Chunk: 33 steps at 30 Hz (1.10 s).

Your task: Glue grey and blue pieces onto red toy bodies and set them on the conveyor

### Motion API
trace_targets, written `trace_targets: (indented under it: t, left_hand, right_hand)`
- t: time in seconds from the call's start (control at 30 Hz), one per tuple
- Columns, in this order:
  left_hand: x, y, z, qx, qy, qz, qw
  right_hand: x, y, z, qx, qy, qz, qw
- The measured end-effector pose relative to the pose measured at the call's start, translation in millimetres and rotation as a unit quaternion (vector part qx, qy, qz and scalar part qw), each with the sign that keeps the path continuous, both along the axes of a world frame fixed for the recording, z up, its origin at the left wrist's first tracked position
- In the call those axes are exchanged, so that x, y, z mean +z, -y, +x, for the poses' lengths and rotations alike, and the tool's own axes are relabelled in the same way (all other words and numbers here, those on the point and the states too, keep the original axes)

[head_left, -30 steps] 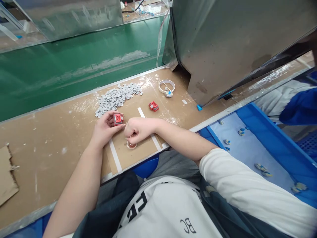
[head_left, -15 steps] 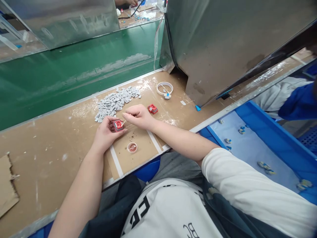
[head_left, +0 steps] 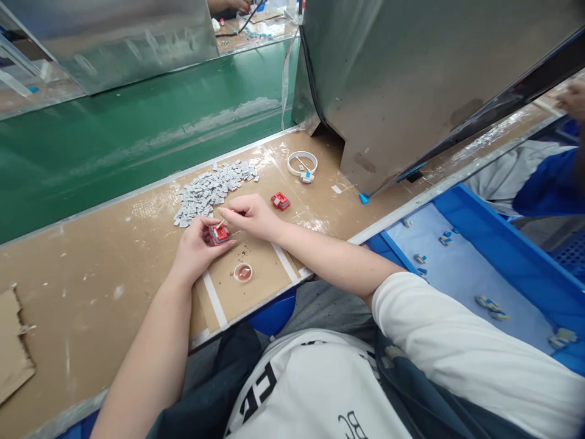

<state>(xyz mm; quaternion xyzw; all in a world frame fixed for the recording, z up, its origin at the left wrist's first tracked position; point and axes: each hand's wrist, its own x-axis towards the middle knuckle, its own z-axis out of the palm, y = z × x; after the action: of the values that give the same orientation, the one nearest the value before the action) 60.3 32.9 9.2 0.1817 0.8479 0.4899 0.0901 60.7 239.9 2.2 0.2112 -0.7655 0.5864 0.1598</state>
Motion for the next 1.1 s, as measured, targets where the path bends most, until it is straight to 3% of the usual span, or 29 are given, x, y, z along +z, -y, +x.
trace_targets:
  t: [0.63,1.1]
  left_hand:
    - [2.5,0.2,0.5,-0.001,-0.005,0.002,1.000]
    - [2.5,-0.1,1.3,0.000,-0.024,-0.027,0.999]
  right_hand:
    - [4.3,-4.5,4.0,0.099,0.026,0.029,0.994]
    - [8.8,-6.7,4.7,-0.005,-0.028,0.122,0.992]
